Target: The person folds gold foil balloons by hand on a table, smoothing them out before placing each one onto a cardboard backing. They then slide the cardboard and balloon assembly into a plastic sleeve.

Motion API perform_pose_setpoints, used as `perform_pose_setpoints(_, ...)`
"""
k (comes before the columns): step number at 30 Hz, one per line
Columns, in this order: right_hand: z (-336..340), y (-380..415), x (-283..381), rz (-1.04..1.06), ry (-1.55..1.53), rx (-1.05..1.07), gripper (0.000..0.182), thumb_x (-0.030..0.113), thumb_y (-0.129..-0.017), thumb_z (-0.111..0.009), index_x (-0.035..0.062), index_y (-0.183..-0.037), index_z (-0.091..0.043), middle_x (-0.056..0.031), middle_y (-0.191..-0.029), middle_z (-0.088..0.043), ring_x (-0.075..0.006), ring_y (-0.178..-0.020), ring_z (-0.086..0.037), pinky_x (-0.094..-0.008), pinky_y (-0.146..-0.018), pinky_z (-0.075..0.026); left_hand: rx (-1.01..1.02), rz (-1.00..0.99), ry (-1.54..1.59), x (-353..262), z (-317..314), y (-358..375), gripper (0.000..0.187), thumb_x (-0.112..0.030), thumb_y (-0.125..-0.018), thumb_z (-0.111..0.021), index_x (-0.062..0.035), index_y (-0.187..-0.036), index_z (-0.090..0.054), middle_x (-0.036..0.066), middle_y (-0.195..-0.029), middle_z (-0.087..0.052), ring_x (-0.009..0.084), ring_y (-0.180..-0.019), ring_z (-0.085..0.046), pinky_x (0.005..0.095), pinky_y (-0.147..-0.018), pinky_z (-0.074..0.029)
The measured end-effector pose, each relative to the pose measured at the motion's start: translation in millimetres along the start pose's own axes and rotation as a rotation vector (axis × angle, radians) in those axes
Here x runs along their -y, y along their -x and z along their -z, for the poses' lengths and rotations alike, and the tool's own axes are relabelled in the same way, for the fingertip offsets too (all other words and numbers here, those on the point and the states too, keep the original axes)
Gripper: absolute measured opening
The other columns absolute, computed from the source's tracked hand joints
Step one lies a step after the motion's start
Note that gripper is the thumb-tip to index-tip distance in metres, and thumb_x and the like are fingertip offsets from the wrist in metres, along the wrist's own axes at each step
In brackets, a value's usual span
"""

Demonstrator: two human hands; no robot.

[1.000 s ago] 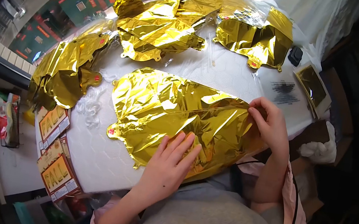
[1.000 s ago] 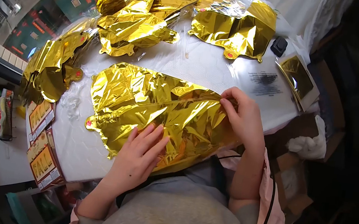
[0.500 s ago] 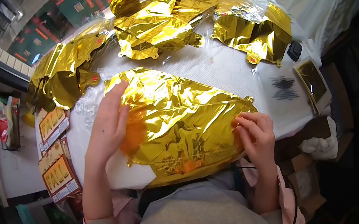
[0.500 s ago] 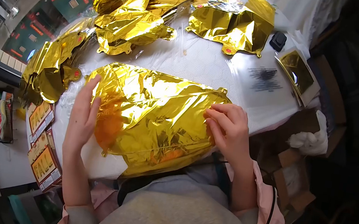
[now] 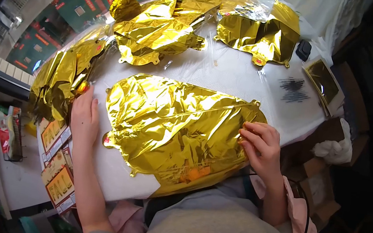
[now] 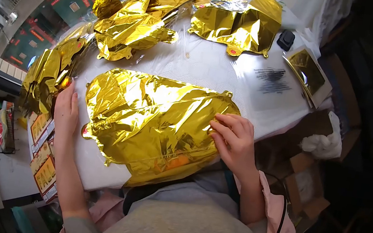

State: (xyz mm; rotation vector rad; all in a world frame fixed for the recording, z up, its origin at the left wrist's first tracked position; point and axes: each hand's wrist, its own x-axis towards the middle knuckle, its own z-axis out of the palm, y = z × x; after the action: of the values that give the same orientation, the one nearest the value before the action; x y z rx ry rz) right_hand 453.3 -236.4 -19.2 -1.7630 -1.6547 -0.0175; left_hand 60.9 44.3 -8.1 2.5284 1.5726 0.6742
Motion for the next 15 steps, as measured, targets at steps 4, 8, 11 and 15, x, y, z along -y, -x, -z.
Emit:
perform_pose_setpoints(4,1.6,-1.1,2.8,-0.007,-0.004,0.004,0.030,0.002,-0.085,-0.077,0.0054,-0.115,-0.077,-0.0100,-0.126,-0.071,-0.0322,-0.117,-0.063,-0.0434,-0.104,-0.048,0.022,-0.203,-0.087,-62.4,18.8,30.1,0.045,-0.005,-0.098,-0.062,-0.0008,-0.143,-0.060,0.019,-0.141,-0.062,0.0377,-0.127,-0.059,0.0477,-0.112,-0.044)
perform_pose_setpoints(8,3.4,3.2,-4.9,-0.043,-0.083,-0.155,0.028,-0.005,-0.089,-0.068,0.0016,-0.115,-0.074,-0.0132,-0.124,-0.070,-0.0327,-0.114,-0.064,-0.0408,-0.099,-0.052,0.197,-0.168,0.117,-135.4,21.1,73.4,0.048,-0.008,-0.096,-0.066,-0.0033,-0.144,-0.060,0.018,-0.149,-0.058,0.0381,-0.132,-0.056,0.0476,-0.116,-0.040)
perform_pose_setpoints(11,12.6,5.6,-12.3,-0.117,-0.103,-0.101,0.032,-0.009,-0.090,-0.061,0.0005,-0.118,-0.073,-0.0133,-0.127,-0.069,-0.0345,-0.117,-0.063,-0.0408,-0.102,-0.051,0.243,-0.140,0.162,-136.1,13.3,82.3,0.051,-0.010,-0.095,-0.069,-0.0053,-0.145,-0.061,0.017,-0.153,-0.055,0.0381,-0.137,-0.052,0.0481,-0.119,-0.038)
perform_pose_setpoints(15,22.0,-0.6,-21.2,-0.055,-0.051,0.065,0.038,-0.009,-0.090,-0.059,0.0019,-0.124,-0.071,-0.0124,-0.141,-0.065,-0.0380,-0.135,-0.057,-0.0449,-0.114,-0.046,0.265,-0.066,0.180,-123.6,9.4,79.6,0.049,-0.012,-0.095,-0.070,-0.0067,-0.144,-0.063,0.016,-0.156,-0.052,0.0372,-0.144,-0.048,0.0476,-0.125,-0.030)
